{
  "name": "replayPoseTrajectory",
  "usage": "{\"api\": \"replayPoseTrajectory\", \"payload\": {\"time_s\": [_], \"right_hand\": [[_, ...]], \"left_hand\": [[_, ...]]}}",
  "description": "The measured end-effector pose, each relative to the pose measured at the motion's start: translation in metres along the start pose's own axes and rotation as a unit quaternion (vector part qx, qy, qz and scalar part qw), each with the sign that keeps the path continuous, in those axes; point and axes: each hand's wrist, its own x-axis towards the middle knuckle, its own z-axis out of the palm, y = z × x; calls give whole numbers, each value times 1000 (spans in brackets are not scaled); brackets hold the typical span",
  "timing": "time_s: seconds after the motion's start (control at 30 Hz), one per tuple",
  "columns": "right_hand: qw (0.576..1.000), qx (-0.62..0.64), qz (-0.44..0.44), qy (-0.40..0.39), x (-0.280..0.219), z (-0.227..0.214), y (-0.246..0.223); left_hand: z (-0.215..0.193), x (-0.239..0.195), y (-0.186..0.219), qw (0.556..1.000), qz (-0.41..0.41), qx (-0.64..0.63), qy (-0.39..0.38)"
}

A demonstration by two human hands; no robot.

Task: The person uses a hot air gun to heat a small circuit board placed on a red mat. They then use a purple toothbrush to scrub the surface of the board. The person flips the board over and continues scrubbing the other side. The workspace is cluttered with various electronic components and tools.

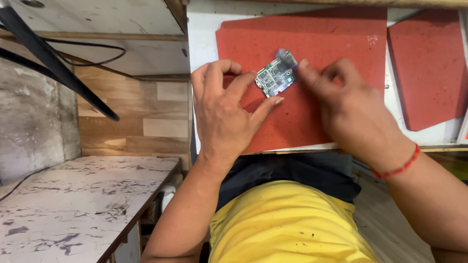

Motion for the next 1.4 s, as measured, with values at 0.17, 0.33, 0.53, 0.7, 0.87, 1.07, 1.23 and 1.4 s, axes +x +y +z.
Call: {"api": "replayPoseTrajectory", "payload": {"time_s": [0.17,0.33,0.53,0.7,0.87,1.07,1.23,1.4], "right_hand": [[999,-36,13,29,6,0,3],[1000,-3,0,14,-5,8,0],[999,-27,6,-23,-2,5,-6],[998,-2,-52,-21,3,2,-11],[998,-51,-27,-3,12,2,-3],[997,-14,-78,23,17,-7,6],[995,-62,-62,-41,4,1,-16],[996,-55,-28,-61,-1,7,-15]], "left_hand": [[0,-3,-3,1000,13,7,2],[-1,-3,-3,1000,15,16,2],[1,-5,-3,1000,8,16,2],[4,-4,-7,1000,-1,16,5],[8,-8,-8,1000,0,17,16],[5,-6,-6,1000,-4,12,11],[3,-5,-5,1000,-21,-5,9],[2,-4,-3,999,-31,1,8]]}}
